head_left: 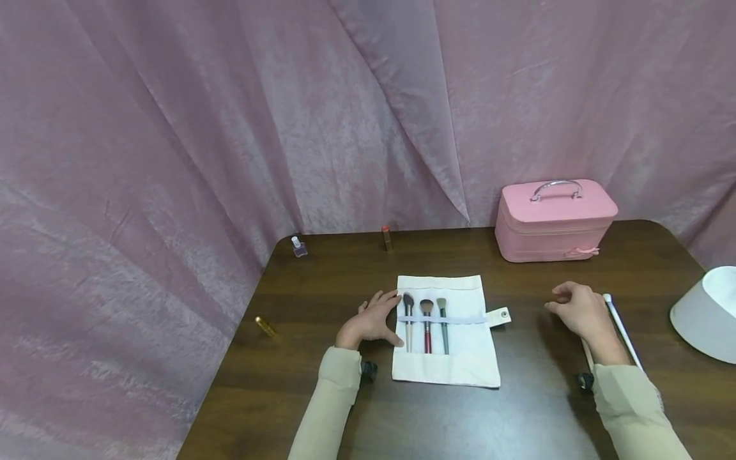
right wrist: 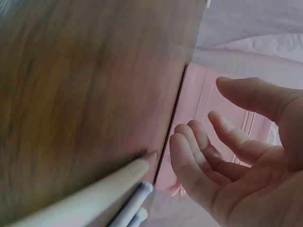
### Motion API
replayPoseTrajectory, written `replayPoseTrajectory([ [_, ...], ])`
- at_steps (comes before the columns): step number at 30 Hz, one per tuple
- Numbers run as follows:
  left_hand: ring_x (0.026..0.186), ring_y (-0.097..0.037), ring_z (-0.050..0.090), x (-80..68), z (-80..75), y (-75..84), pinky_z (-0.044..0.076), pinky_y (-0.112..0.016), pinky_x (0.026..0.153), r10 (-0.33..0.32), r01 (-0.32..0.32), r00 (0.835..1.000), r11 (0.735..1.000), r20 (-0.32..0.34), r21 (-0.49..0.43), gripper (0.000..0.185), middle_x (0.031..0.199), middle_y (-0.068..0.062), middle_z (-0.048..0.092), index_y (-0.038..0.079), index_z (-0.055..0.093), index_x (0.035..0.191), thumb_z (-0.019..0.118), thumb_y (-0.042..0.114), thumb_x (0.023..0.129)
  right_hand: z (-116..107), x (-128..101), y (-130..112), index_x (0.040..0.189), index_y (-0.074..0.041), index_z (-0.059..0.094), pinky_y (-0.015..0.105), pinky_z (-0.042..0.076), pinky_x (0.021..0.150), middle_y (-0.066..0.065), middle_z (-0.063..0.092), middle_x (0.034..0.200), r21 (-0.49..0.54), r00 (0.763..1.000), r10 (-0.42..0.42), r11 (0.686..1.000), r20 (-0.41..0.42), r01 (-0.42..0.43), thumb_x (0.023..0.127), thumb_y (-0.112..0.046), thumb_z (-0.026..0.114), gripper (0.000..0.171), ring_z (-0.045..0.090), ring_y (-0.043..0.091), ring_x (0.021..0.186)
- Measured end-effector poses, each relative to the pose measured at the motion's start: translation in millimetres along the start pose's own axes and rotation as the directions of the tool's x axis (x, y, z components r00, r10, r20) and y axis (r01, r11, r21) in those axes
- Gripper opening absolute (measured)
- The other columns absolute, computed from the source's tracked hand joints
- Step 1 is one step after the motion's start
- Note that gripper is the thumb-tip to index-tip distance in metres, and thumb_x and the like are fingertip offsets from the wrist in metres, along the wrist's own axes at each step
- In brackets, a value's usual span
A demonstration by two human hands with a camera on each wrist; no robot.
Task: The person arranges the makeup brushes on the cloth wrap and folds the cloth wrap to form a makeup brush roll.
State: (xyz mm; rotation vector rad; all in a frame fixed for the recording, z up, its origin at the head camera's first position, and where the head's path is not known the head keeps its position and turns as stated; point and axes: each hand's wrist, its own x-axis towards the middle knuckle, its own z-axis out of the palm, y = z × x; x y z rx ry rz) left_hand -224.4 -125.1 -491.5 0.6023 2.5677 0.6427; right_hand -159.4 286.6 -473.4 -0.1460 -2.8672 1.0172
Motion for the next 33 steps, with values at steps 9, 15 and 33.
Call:
replayPoseTrajectory([
  [9,0.154,-0.031,0.007,0.4,0.1,-0.3,0.009,-0.062,0.118,-0.004,0.004,1.0,1.0,0.002,0.003,0.102,0.167,-0.002,0.021,0.012,0.033,0.159,0.091,0.028,0.077,-10,-4,15,0.106,0.015,0.062,0.063,0.043,0.073,0.034,0.066,0.102,-0.107,0.997,0.076,0.991,-0.023,-0.078,0.085,-0.011,0.07,0.035,0.054,0.061,0.095],
  [15,0.154,-0.031,0.007,-0.1,-0.5,0.6,0.009,-0.062,0.117,-0.003,0.003,1.0,1.0,0.001,-0.003,0.101,0.167,-0.003,0.021,0.011,0.033,0.159,0.091,0.028,0.077,-15,-5,21,0.101,0.013,0.062,0.061,0.045,0.063,0.034,0.063,0.096,-0.132,0.994,0.111,0.985,0.004,-0.11,0.084,-0.011,0.07,0.03,0.057,0.059,0.086],
  [33,0.154,-0.031,0.007,1.4,-0.3,-0.3,0.009,-0.062,0.117,-0.003,0.003,1.0,1.0,-0.003,-0.005,0.102,0.167,-0.002,0.021,0.012,0.033,0.159,0.091,0.028,0.077,-20,-7,20,0.097,0.012,0.064,0.045,0.045,0.055,0.023,0.061,0.082,-0.142,0.983,0.126,0.984,0.136,-0.106,0.08,-0.004,0.068,0.024,0.056,0.037,0.07],
])
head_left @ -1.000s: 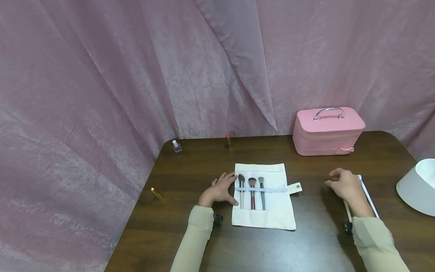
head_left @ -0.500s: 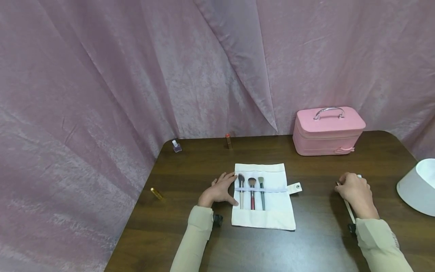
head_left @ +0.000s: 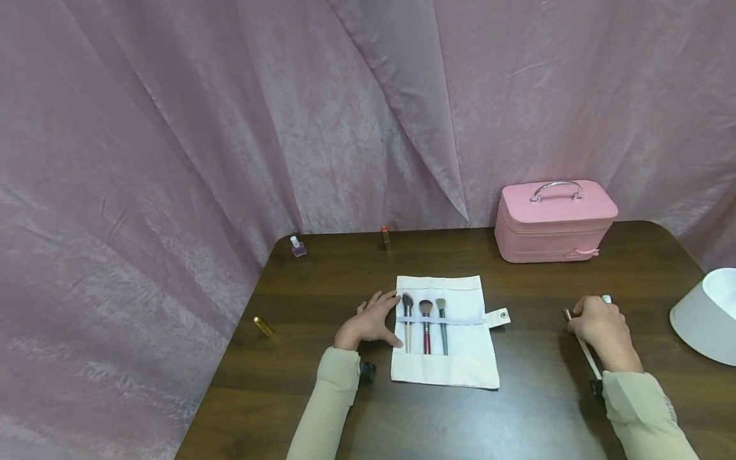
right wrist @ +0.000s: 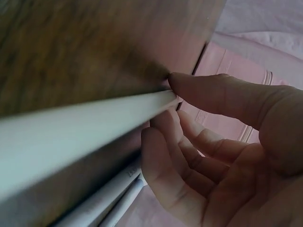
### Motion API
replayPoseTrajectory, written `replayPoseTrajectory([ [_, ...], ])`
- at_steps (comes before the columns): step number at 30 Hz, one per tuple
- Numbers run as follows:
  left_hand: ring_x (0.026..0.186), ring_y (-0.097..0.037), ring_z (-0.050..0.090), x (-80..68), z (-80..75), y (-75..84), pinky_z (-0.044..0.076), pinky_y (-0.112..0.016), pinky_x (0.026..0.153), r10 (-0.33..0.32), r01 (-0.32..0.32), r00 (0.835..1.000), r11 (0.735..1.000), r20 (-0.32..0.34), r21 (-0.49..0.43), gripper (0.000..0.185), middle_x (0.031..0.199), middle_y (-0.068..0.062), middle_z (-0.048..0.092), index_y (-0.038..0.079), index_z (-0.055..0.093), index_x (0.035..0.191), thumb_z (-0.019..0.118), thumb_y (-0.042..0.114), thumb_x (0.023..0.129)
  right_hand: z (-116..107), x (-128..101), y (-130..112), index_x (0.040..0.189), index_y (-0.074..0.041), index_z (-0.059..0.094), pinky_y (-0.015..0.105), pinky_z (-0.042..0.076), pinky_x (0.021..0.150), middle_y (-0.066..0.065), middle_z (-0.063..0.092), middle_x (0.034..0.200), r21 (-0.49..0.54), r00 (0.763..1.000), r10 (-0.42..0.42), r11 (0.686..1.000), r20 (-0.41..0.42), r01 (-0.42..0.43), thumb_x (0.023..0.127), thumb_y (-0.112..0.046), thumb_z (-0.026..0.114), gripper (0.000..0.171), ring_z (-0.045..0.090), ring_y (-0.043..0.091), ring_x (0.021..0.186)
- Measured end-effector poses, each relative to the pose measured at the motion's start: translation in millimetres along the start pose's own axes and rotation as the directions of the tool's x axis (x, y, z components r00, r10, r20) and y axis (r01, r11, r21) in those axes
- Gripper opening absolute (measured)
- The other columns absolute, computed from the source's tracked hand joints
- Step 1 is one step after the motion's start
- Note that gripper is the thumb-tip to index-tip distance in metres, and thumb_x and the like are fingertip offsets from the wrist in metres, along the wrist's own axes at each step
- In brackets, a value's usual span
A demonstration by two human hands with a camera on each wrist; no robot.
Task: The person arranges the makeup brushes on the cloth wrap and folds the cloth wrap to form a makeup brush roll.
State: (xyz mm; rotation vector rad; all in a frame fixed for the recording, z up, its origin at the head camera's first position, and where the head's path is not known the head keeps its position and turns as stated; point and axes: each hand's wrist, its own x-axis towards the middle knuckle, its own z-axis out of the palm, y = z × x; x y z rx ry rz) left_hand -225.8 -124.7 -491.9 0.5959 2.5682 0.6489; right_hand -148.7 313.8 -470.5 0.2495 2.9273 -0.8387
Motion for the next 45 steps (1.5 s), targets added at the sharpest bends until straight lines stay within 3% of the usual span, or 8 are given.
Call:
replayPoseTrajectory([
  [6,0.154,-0.031,0.006,-0.3,-0.2,-0.1,0.009,-0.062,0.117,0.001,-0.001,1.0,1.0,0.002,0.004,0.102,0.167,-0.002,0.021,0.012,0.033,0.159,0.091,0.029,0.077,-2,-1,-5,0.092,0.01,0.066,0.047,0.045,0.057,0.022,0.062,0.081,-0.005,1.0,-0.029,1.0,-0.001,0.029,0.08,-0.003,0.067,0.018,0.056,0.038,0.07],
  [18,0.154,-0.032,0.007,-1.4,0.5,2.2,0.01,-0.063,0.117,0.003,-0.003,1.0,1.0,0.005,0.008,0.102,0.167,-0.003,0.021,0.01,0.033,0.159,0.091,0.028,0.077,-10,-3,-29,0.094,0.013,0.067,0.039,0.039,0.058,0.017,0.067,0.076,0.073,0.979,-0.076,0.993,-0.188,0.091,0.082,-0.001,0.068,0.018,0.057,0.037,0.072],
  [25,0.154,-0.032,0.007,-1.7,0.8,1.7,0.01,-0.063,0.117,0.015,-0.015,1.0,1.0,0.005,0.007,0.101,0.167,-0.003,0.021,0.01,0.033,0.159,0.091,0.027,0.077,-12,-2,-37,0.095,0.012,0.067,0.044,0.04,0.063,0.023,0.07,0.081,0.12,0.948,-0.11,0.981,-0.3,0.151,0.083,-0.001,0.068,0.018,0.062,0.044,0.078],
  [30,0.154,-0.033,0.007,-1.6,0.3,0.9,0.01,-0.063,0.117,0.013,-0.013,1.0,1.0,0.003,0.013,0.101,0.167,-0.004,0.021,0.01,0.033,0.159,0.091,0.027,0.077,-10,1,-45,0.098,0.01,0.069,0.044,0.042,0.071,0.022,0.072,0.085,0.175,0.927,-0.094,0.97,-0.364,0.167,0.085,-0.002,0.069,0.018,0.065,0.02,0.069],
  [35,0.154,-0.033,0.007,-1.4,0.2,0.4,0.01,-0.064,0.116,0.015,-0.015,1.0,1.0,0.006,0.012,0.101,0.167,-0.005,0.021,0.01,0.033,0.159,0.09,0.027,0.078,-9,3,-51,0.103,0.01,0.068,0.054,0.035,0.09,0.026,0.071,0.091,0.245,0.905,-0.085,0.948,-0.418,0.202,0.086,-0.002,0.07,0.021,0.049,-0.015,0.064],
  [38,0.154,-0.033,0.007,-1.6,0.0,0.3,0.009,-0.064,0.116,0.021,-0.021,1.0,1.0,0.008,0.006,0.1,0.167,-0.005,0.021,0.009,0.033,0.159,0.09,0.027,0.078,-8,4,-54,0.105,0.01,0.069,0.041,0.038,0.088,0.026,0.072,0.092,0.272,0.886,-0.066,0.939,-0.46,0.211,0.086,-0.002,0.072,0.022,0.043,-0.025,0.063],
  [42,0.154,-0.033,0.007,-1.3,-0.1,-0.5,0.009,-0.064,0.117,0.02,-0.02,1.0,1.0,0.009,0.009,0.101,0.167,-0.005,0.02,0.01,0.033,0.159,0.09,0.028,0.078,-6,6,-61,0.107,0.011,0.07,0.013,0.042,0.065,0.022,0.072,0.09,0.337,0.865,-0.015,0.917,-0.502,0.212,0.086,0.0,0.073,0.023,0.046,-0.025,0.063],
  [45,0.154,-0.032,0.007,-0.4,-0.2,-0.9,0.01,-0.063,0.117,0.016,-0.016,1.0,1.0,0.006,0.014,0.101,0.167,-0.004,0.021,0.01,0.033,0.159,0.091,0.028,0.077,-5,9,-69,0.109,0.012,0.07,0.008,0.044,0.056,0.018,0.072,0.089,0.408,0.863,0.027,0.888,-0.504,0.211,0.085,0.002,0.073,0.025,0.05,-0.021,0.063],
])
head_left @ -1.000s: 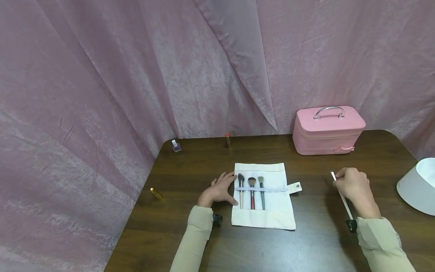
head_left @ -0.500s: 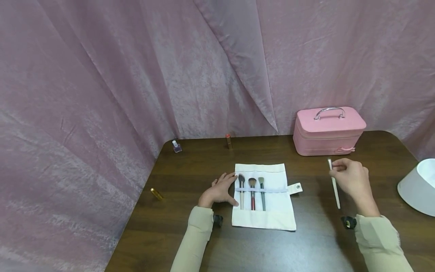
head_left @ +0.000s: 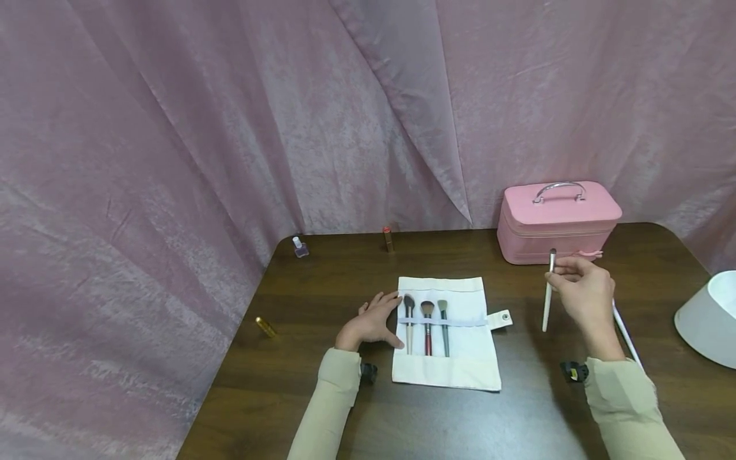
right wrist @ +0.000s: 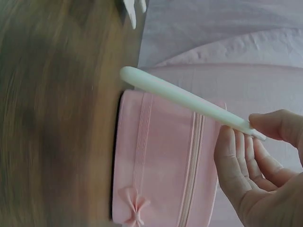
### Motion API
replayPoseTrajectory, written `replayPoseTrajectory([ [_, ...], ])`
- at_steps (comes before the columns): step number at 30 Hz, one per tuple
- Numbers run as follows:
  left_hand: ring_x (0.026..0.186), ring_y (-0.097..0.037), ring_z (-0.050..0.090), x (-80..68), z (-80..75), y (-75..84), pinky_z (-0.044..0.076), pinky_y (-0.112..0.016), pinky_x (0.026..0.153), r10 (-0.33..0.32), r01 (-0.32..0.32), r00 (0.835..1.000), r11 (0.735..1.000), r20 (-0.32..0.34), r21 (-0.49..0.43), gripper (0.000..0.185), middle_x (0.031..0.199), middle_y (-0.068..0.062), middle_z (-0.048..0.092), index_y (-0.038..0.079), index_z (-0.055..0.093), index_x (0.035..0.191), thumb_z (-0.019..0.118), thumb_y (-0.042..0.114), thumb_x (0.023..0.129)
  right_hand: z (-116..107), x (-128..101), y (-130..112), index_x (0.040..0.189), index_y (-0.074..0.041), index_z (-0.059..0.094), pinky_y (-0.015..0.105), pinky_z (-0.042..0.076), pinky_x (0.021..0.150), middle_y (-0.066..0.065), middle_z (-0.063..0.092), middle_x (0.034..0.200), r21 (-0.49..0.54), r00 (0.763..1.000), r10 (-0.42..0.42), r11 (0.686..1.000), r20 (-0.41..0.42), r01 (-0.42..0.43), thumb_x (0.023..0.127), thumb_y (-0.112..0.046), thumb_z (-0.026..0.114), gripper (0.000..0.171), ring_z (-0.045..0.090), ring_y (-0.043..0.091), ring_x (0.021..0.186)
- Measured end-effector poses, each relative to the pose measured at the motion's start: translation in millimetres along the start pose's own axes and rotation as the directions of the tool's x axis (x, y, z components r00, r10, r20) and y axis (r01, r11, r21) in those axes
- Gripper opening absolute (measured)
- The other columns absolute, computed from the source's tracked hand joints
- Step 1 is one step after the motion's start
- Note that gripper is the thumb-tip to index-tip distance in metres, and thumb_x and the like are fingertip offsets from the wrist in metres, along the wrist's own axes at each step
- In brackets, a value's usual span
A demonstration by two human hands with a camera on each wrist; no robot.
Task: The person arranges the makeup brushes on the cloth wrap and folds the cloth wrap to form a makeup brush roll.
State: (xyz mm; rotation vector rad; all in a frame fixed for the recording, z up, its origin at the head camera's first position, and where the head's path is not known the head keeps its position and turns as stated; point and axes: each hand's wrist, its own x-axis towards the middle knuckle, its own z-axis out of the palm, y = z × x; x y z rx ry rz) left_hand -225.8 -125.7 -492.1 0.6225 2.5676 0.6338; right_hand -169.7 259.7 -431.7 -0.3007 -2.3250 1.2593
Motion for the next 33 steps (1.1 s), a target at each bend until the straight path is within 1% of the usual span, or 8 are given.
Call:
replayPoseTrajectory([
  [3,0.154,-0.032,0.008,-0.4,0.5,-0.4,0.01,-0.063,0.117,-0.003,0.003,1.0,1.0,-0.003,0.002,0.102,0.167,-0.004,0.021,0.011,0.033,0.159,0.091,0.028,0.077,6,0,-6,0.111,0.012,0.069,0.008,0.045,0.055,0.016,0.071,0.09,0.031,0.999,0.032,0.999,0.003,-0.032,0.087,0.002,0.073,0.027,0.052,-0.019,0.063],
  [7,0.154,-0.033,0.008,-0.6,0.6,-0.7,0.01,-0.064,0.116,0.002,-0.002,1.0,1.0,-0.001,0.003,0.102,0.167,-0.005,0.021,0.01,0.033,0.159,0.091,0.029,0.077,17,0,-11,0.113,0.012,0.068,0.009,0.045,0.055,0.016,0.07,0.093,0.041,0.999,0.05,0.998,0.014,-0.051,0.088,0.0,0.072,0.028,0.052,-0.017,0.064],
  [12,0.154,-0.032,0.006,-1.8,0.6,-1.1,0.01,-0.063,0.117,-0.001,0.001,1.0,1.0,0.009,0.011,0.103,0.168,-0.002,0.018,0.012,0.031,0.16,0.09,0.03,0.077,31,2,-15,0.111,0.013,0.068,0.008,0.046,0.057,0.016,0.068,0.092,0.105,1.0,0.025,0.994,0.0,-0.025,0.087,0.001,0.072,0.026,0.054,-0.014,0.065],
  [19,0.154,-0.031,0.005,-2.0,0.1,-1.3,0.01,-0.062,0.117,-0.003,0.003,1.0,1.0,0.006,0.012,0.104,0.168,-0.001,0.018,0.012,0.03,0.16,0.09,0.032,0.078,46,6,-25,0.106,0.011,0.069,0.007,0.045,0.061,0.007,0.067,0.085,0.168,0.999,-0.014,0.986,-0.041,0.021,0.085,0.001,0.072,0.022,0.055,-0.009,0.068],
  [21,0.154,-0.031,0.005,-1.8,-0.3,-0.8,0.01,-0.062,0.117,-0.003,0.003,1.0,1.0,0.004,0.011,0.104,0.168,-0.001,0.018,0.013,0.031,0.16,0.09,0.032,0.078,51,6,-28,0.106,0.01,0.069,0.007,0.044,0.062,0.009,0.068,0.086,0.18,0.999,-0.016,0.983,-0.046,0.024,0.086,0.001,0.072,0.022,0.055,-0.007,0.07],
  [26,0.154,-0.032,0.006,-1.8,-0.5,-0.7,0.01,-0.063,0.117,-0.006,0.006,1.0,1.0,0.001,0.006,0.103,0.168,-0.002,0.019,0.012,0.031,0.16,0.091,0.031,0.077,66,5,-34,0.106,0.011,0.068,0.007,0.045,0.064,0.022,0.068,0.095,0.207,0.999,-0.022,0.978,-0.036,0.029,0.087,0.003,0.072,0.021,0.055,-0.005,0.073],
  [29,0.154,-0.032,0.007,-2.1,-0.1,-0.8,0.01,-0.063,0.116,-0.005,0.005,1.0,1.0,-0.002,0.0,0.103,0.167,-0.003,0.02,0.011,0.032,0.159,0.091,0.03,0.077,76,4,-36,0.106,0.011,0.068,0.007,0.045,0.066,0.024,0.069,0.097,0.222,0.999,-0.022,0.975,-0.023,0.026,0.087,0.004,0.071,0.021,0.055,-0.006,0.074],
  [33,0.154,-0.032,0.007,-1.6,0.3,-0.7,0.01,-0.063,0.116,-0.004,0.004,1.0,1.0,-0.005,-0.008,0.103,0.167,-0.003,0.02,0.011,0.032,0.159,0.091,0.029,0.076,90,4,-37,0.106,0.011,0.068,0.008,0.046,0.066,0.024,0.069,0.097,0.258,1.0,-0.025,0.966,-0.005,0.026,0.087,0.004,0.072,0.021,0.056,-0.006,0.072],
])
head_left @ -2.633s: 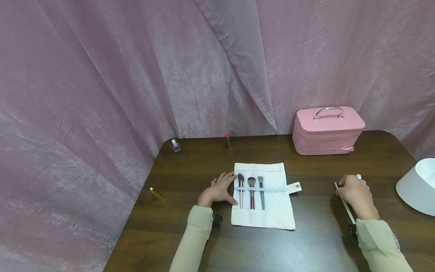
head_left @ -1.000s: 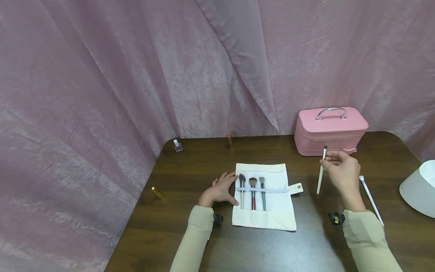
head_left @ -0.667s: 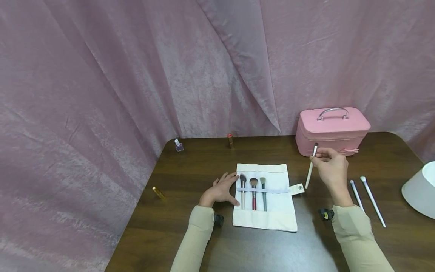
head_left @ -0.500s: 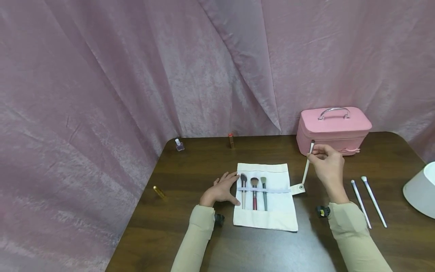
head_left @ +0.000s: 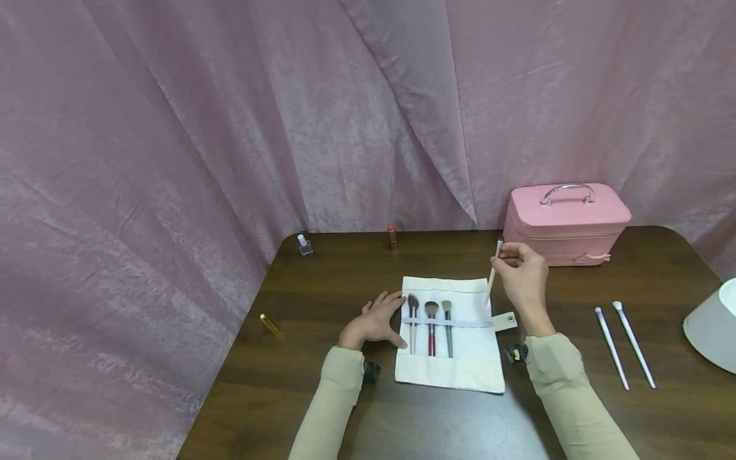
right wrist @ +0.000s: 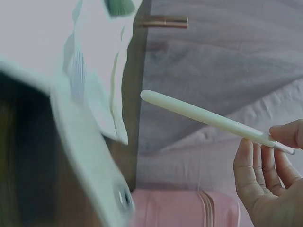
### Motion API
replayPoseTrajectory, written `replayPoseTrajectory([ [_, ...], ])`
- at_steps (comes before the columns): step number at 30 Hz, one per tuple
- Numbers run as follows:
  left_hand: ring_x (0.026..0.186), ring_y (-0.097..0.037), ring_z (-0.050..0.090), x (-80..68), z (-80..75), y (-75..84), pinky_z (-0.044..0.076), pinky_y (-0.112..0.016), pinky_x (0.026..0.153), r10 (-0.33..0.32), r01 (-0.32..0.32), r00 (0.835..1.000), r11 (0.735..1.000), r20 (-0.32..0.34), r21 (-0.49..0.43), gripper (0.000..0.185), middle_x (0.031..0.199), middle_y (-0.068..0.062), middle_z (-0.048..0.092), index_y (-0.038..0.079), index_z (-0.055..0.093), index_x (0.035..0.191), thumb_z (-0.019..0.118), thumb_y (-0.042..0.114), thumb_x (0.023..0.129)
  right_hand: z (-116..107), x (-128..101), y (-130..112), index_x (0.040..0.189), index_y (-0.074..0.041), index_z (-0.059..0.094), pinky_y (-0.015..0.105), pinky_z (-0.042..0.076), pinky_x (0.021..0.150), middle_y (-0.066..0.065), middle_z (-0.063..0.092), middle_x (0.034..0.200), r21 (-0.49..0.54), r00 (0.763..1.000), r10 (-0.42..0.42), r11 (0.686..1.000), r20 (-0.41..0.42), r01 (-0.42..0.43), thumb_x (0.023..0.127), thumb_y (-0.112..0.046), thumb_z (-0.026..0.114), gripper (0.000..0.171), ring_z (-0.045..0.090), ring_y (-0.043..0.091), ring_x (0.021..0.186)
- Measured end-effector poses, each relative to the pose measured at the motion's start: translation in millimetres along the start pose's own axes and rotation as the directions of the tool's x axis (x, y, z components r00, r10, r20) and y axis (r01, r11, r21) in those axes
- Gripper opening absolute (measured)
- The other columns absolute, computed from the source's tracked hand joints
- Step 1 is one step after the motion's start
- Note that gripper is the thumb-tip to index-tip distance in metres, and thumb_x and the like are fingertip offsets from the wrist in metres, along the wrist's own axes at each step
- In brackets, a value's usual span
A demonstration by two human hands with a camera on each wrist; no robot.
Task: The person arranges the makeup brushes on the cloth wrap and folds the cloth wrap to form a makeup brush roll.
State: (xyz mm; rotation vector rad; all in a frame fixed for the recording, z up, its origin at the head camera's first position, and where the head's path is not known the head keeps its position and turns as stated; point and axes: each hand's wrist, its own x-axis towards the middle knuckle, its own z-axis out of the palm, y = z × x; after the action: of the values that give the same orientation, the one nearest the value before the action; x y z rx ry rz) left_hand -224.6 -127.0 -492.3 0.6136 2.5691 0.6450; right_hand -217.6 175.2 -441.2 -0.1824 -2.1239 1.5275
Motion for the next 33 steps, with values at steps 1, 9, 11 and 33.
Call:
replayPoseTrajectory([
  [1,0.154,-0.032,0.007,-0.3,0.0,0.3,0.01,-0.063,0.117,-0.002,0.002,1.0,1.0,0.001,-0.002,0.103,0.167,-0.002,0.02,0.012,0.032,0.16,0.091,0.029,0.076,3,0,0,0.106,0.011,0.068,0.008,0.047,0.067,0.024,0.069,0.096,0.015,1.0,0.001,1.0,0.006,-0.001,0.087,0.005,0.072,0.021,0.057,-0.005,0.072],
  [9,0.154,-0.031,0.007,0.6,0.3,0.5,0.01,-0.062,0.117,-0.007,0.007,1.0,1.0,0.004,0.01,0.103,0.167,-0.002,0.02,0.013,0.032,0.16,0.091,0.03,0.077,28,-3,2,0.104,0.01,0.068,0.012,0.049,0.064,0.021,0.068,0.094,0.11,0.998,0.024,0.993,0.061,-0.03,0.086,0.006,0.073,0.019,0.06,0.001,0.071],
  [11,0.154,-0.031,0.007,0.0,0.1,0.7,0.01,-0.062,0.117,-0.008,0.008,1.0,1.0,0.007,0.008,0.103,0.167,-0.002,0.02,0.013,0.032,0.16,0.091,0.029,0.077,33,-5,3,0.103,0.01,0.069,0.013,0.049,0.063,0.019,0.067,0.093,0.114,0.996,0.042,0.992,0.079,-0.051,0.086,0.006,0.074,0.018,0.06,0.002,0.072],
  [33,0.154,-0.033,0.007,-2.3,0.0,1.9,0.01,-0.063,0.117,-0.012,0.012,1.0,1.0,0.006,0.001,0.103,0.167,-0.004,0.02,0.01,0.032,0.159,0.091,0.027,0.077,49,-12,19,0.105,0.011,0.068,0.021,0.056,0.06,0.018,0.067,0.09,-0.02,0.952,0.169,0.985,0.255,-0.17,0.088,0.004,0.072,0.019,0.061,0.01,0.07],
])
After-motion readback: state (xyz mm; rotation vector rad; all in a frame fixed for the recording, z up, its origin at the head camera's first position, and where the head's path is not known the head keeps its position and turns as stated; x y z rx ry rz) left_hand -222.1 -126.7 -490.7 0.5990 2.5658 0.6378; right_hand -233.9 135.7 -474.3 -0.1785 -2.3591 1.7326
